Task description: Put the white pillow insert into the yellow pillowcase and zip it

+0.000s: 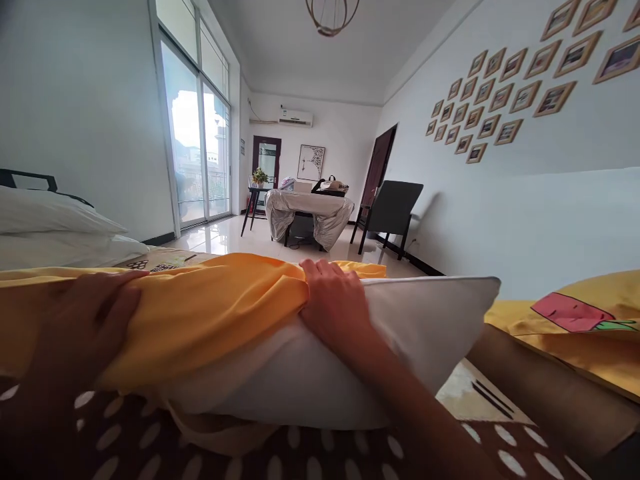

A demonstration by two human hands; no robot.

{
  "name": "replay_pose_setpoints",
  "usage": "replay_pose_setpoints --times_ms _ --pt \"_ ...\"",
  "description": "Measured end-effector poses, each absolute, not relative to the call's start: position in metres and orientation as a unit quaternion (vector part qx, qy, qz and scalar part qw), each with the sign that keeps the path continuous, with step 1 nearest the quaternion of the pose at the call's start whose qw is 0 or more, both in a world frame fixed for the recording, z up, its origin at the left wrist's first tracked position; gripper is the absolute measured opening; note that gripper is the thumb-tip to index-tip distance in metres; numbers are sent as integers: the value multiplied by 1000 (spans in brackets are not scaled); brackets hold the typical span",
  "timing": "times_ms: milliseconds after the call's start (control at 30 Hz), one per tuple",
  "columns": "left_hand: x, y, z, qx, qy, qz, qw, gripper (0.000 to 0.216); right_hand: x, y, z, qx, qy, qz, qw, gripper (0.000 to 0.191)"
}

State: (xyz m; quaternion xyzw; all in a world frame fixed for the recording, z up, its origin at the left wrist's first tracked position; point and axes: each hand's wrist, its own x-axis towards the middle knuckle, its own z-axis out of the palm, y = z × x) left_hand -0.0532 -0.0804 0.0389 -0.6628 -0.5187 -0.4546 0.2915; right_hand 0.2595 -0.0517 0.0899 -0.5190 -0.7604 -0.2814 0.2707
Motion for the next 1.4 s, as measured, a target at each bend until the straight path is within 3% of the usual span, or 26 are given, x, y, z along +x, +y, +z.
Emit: replay_pose_setpoints --times_ms 100,200,300,433,567,667,833,1033,1233,1400 --pt "-52 -77 38 -653 -520 -464 297 34 256 -48 104 -577 -774 -189 181 27" --pt "-49 -74 37 -650 -519 -461 310 33 256 -49 106 -609 -748 -210 161 22" --pt "-51 -69 35 -655 -508 -451 330 29 261 -40 93 -539 -737 -310 264 18" --pt "-56 -60 33 -636 -489 -465 374 24 268 -16 67 -305 -720 -419 462 19" --pt "-32 -70 30 -606 -421 -514 438 36 269 -4 59 -161 -716 -356 579 17" --pt "12 -89 27 -693 -347 -510 374 34 267 -9 63 -117 -719 -303 614 15" --pt "66 -93 17 -743 -333 -449 369 47 269 -29 59 -62 -788 -273 549 15" --pt "68 -89 8 -720 -302 -475 405 31 266 -47 50 -118 -833 -348 414 34" --pt "80 -102 2 -719 -298 -508 369 25 253 -47 48 -193 -799 -406 399 39" --pt "84 -110 -8 -757 -289 -475 343 28 248 -38 47 -224 -738 -485 413 24"
